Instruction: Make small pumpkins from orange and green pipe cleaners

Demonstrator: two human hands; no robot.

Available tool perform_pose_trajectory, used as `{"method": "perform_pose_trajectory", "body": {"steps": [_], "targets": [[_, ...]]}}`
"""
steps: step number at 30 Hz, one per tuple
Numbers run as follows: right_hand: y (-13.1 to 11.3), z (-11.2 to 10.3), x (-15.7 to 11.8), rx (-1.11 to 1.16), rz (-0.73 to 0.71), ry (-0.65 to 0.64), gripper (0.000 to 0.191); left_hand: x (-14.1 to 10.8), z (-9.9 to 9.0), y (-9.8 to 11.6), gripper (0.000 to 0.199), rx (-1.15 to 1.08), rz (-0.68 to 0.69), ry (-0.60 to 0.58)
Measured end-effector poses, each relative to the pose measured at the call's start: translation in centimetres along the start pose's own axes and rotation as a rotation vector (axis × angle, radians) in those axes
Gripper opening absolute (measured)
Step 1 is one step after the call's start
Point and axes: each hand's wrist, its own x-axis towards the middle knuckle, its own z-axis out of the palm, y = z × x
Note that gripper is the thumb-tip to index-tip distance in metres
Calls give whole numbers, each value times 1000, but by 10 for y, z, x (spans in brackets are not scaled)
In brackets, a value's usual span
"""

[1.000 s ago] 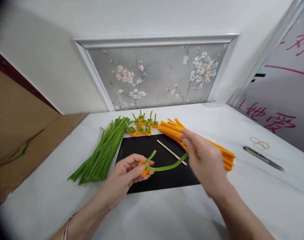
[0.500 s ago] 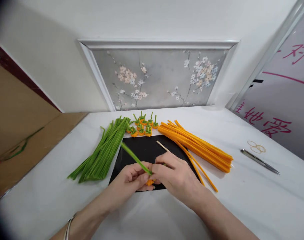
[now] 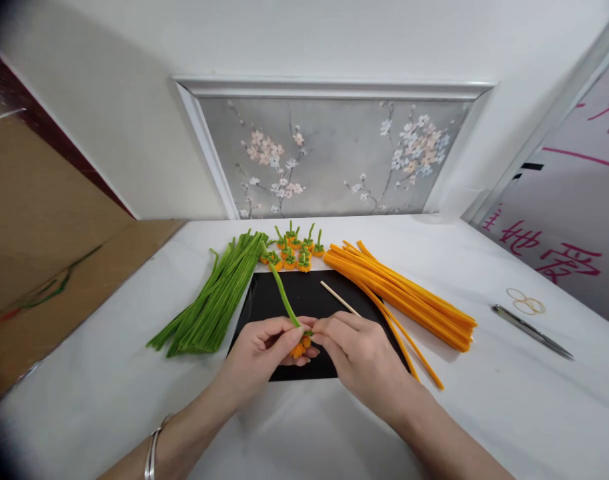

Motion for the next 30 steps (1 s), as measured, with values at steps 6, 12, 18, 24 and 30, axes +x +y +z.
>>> {"method": "perform_pose_trajectory", "body": {"steps": [6,12,18,24,30], "targets": [[-5,0,-3,-301,-124,-39,27,-2,8,5,28,-54,-9,129],[-7,0,-2,-357,-114,5,26,-4,9,2,21,-67,51,146],[-2,-2,0,-319,-58,2,23,-2,-3,1,14,-8,102,18],[0,-3,2,-449,-140,50,29,2,-7,3,11,-21,60,-149],[-2,-4,3,-504,-140,54,30,2,-8,4,18,-48,-42,-187]]}}
